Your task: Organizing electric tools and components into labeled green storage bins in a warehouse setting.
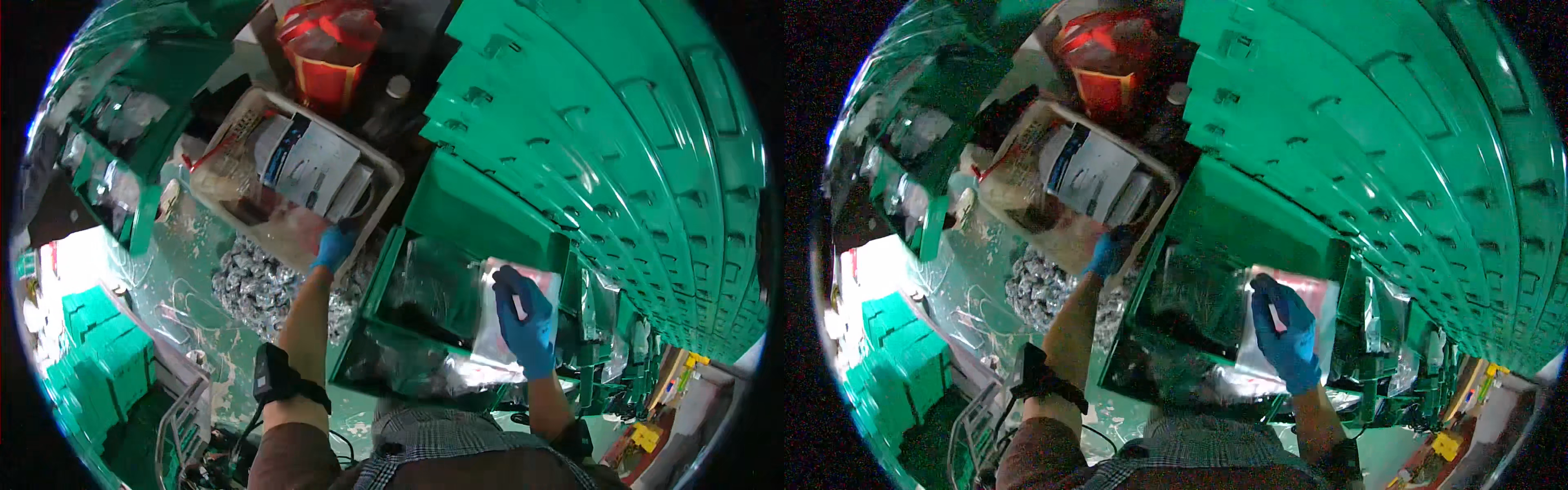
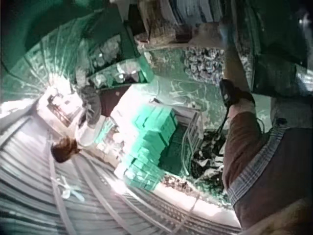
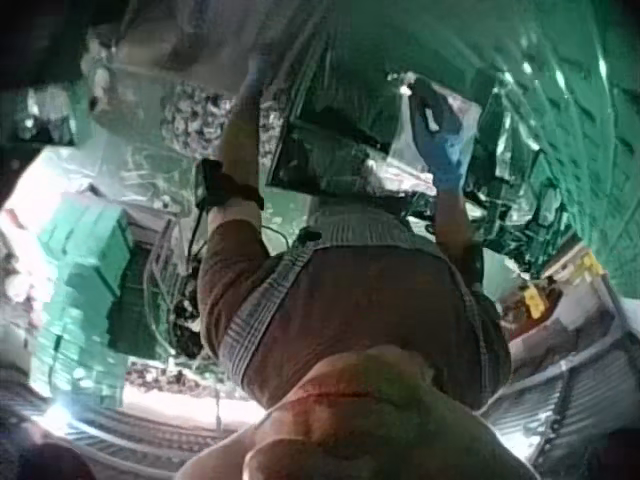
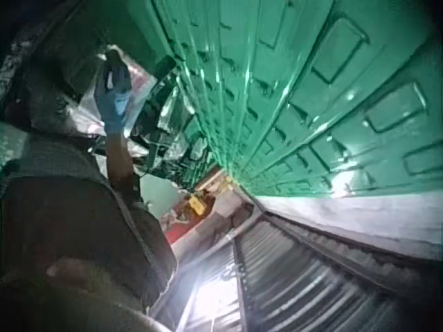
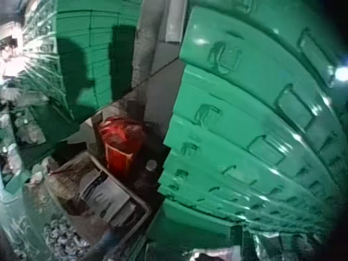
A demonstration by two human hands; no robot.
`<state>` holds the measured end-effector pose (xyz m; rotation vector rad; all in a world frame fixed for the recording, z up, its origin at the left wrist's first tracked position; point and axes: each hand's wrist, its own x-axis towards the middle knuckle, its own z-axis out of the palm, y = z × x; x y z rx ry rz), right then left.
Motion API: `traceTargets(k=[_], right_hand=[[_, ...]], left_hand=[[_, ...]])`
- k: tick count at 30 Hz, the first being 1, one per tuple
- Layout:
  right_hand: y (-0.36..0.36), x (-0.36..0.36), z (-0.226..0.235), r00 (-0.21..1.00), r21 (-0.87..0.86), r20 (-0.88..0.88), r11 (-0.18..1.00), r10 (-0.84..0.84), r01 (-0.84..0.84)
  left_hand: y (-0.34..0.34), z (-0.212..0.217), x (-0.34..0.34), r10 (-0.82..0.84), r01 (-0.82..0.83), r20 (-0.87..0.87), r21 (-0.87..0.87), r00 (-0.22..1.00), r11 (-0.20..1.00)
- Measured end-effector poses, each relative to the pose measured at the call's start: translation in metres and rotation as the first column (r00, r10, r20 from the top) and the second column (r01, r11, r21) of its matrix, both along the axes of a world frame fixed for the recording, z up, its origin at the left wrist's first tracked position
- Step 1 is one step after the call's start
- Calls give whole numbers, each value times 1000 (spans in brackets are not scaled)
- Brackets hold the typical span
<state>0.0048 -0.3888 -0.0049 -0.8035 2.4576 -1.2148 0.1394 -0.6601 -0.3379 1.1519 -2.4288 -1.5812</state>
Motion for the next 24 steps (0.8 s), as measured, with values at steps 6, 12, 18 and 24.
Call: traceTargets(k=[6, 12, 18, 24], right_hand=[[2, -24, -9, 955, 45, 144, 966, -257, 254], [-26, -23, -8, 934, 145, 215, 955, -285, 258], [-19, -24, -28, 890, 205, 261, 922, -375, 328], [-12, -19, -30, 926, 264, 240, 938, -292, 227]], left_hand=[[40, -89, -124, -423, 427, 54, -139, 904, 894], [6, -241, -168, -554, 716, 565, -694, 612, 84], [16, -281, -221, -567, 567, 222, -610, 793, 554], [-4, -226, -239, -556, 524, 103, -507, 825, 684]])
